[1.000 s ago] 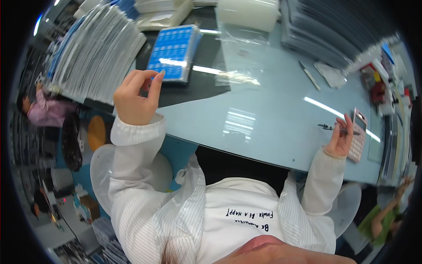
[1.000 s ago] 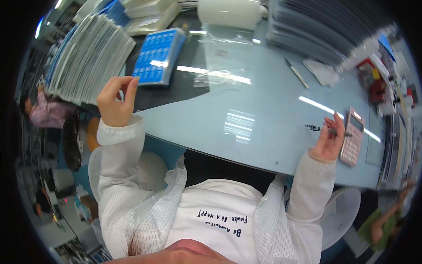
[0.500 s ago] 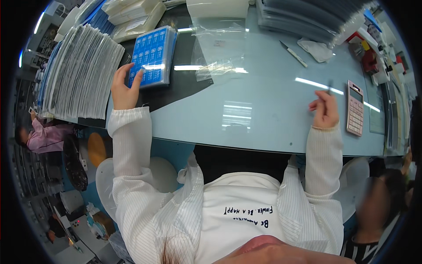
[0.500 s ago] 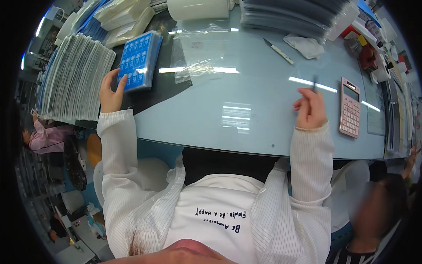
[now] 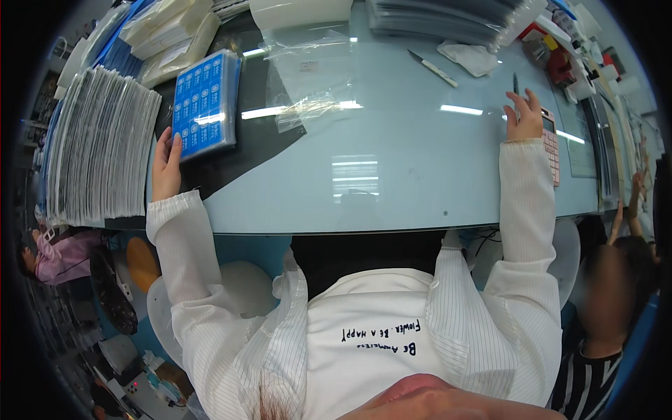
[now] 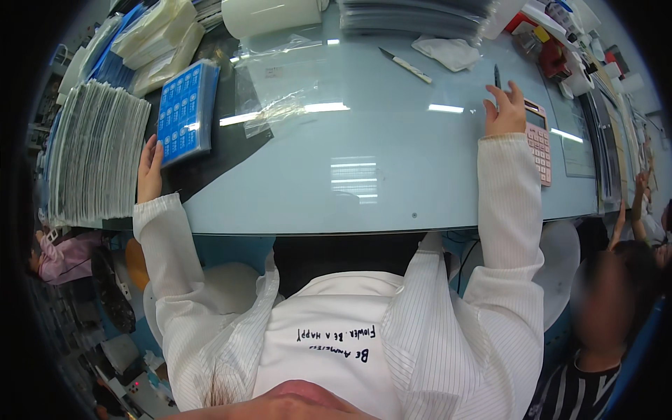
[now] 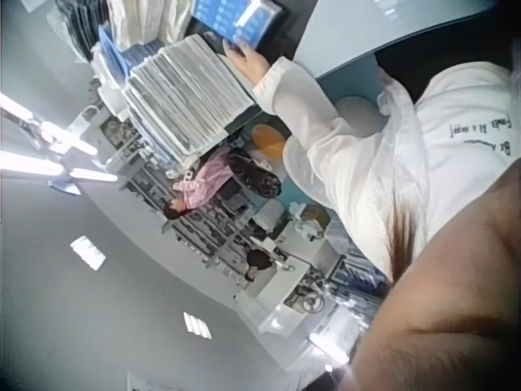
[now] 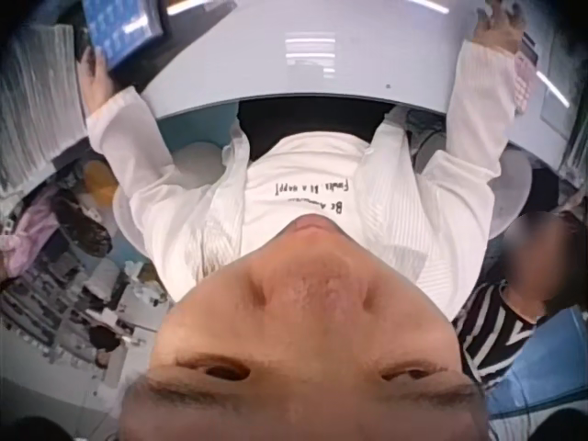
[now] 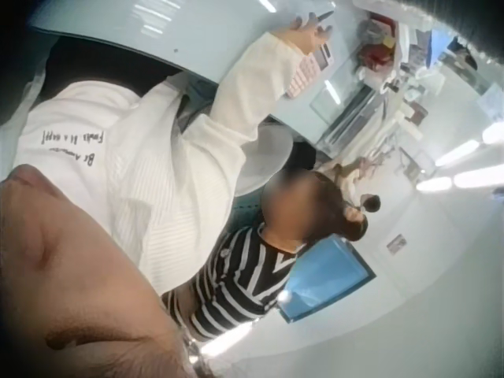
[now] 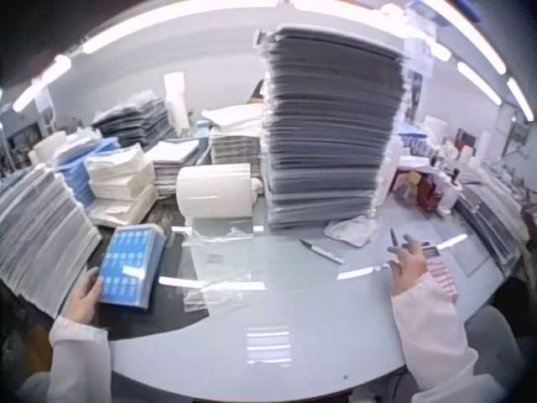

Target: Counting and sorting blue product labels at a manufacturing workstation.

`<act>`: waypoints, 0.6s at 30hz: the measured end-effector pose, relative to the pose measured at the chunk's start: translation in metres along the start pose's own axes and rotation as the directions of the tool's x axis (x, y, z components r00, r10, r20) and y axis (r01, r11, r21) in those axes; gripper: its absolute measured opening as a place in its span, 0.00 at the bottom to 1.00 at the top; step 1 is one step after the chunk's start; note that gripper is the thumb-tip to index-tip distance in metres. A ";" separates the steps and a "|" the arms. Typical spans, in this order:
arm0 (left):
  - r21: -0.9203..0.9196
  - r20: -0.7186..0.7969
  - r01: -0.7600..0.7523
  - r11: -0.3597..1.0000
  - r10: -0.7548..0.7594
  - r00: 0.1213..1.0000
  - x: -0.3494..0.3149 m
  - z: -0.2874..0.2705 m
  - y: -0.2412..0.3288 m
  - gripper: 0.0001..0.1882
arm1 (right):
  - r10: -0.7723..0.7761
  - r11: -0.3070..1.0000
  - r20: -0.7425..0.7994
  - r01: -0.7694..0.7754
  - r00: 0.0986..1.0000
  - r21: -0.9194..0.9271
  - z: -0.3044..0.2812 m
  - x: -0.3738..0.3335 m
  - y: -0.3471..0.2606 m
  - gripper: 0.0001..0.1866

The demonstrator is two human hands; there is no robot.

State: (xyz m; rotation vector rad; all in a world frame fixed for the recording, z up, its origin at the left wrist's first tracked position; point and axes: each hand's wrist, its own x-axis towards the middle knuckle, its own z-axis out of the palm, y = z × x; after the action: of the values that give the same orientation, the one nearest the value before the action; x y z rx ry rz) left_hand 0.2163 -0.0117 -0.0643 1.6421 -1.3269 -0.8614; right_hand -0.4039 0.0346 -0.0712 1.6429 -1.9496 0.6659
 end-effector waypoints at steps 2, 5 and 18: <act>-0.013 0.005 0.009 1.000 -0.009 1.000 0.001 -0.002 0.000 0.31 | -0.029 0.999 -0.032 0.030 0.999 0.033 -0.005 0.008 -0.013 0.13; 0.016 -0.029 0.020 1.000 -0.020 0.999 -0.003 0.007 0.008 0.31 | -0.045 0.928 0.074 0.014 0.996 0.372 -0.008 0.018 -0.048 0.17; 0.216 -0.271 -0.150 0.965 0.206 0.940 -0.037 0.011 0.028 0.29 | -0.113 0.334 0.626 -0.564 0.772 0.755 0.037 0.045 -0.255 0.24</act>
State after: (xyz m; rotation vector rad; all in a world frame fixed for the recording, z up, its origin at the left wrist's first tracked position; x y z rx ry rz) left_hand 0.1877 0.0199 -0.0429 1.6876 -1.3548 -0.3729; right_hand -0.1616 -0.0615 -0.0578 2.4446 -2.4771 1.9001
